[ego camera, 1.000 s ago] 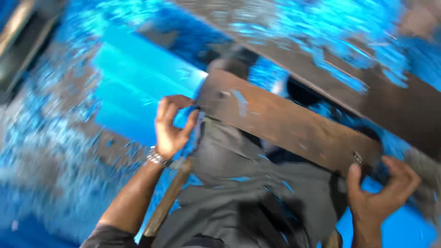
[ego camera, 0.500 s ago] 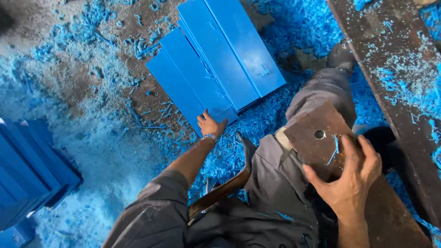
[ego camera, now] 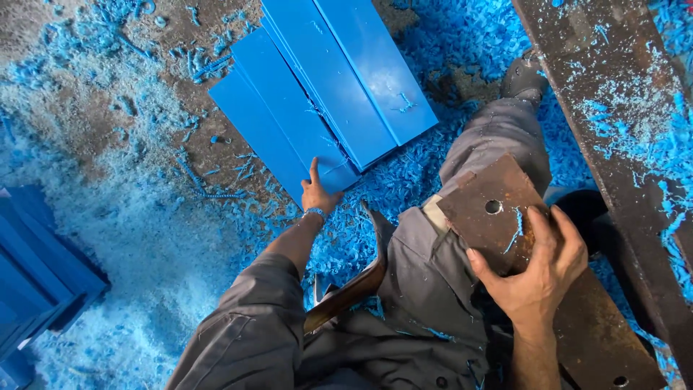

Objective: Drilling holes into blue plastic components using a drill press and a metal alignment template.

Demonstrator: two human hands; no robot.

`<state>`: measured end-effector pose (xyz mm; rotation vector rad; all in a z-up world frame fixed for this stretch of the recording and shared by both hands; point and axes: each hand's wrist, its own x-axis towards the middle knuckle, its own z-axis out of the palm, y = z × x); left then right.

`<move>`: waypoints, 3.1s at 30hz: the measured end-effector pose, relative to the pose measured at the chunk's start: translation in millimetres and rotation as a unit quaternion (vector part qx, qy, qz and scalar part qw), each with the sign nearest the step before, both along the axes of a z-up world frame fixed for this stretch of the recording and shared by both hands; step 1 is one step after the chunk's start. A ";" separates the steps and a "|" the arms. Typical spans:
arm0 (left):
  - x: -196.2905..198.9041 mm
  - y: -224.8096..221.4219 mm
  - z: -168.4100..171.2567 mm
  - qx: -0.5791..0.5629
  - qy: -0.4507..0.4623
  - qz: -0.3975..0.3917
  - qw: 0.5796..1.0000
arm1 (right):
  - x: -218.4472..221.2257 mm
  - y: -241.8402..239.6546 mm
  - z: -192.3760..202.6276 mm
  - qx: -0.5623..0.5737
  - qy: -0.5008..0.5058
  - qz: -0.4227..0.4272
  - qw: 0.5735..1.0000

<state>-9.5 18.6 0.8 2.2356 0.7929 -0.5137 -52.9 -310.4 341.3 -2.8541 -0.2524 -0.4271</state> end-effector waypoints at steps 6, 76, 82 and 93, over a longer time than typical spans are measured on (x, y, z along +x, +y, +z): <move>-7.7 19.5 -51.7 -0.115 -0.099 0.127 0.980 | -0.6 3.2 -0.3 0.007 -0.008 0.000 1.000; -17.9 -153.2 406.3 -0.085 -0.439 -0.678 0.583 | -282.3 -161.8 -22.6 0.162 -0.001 -0.541 0.825; 39.8 -123.1 358.5 0.061 -0.551 -0.444 0.703 | -241.5 -191.4 -31.5 0.280 -0.014 -0.477 0.833; 66.2 -113.3 321.7 -0.178 -0.369 -0.326 0.852 | -243.8 -197.6 -32.8 0.440 -0.091 -0.427 0.785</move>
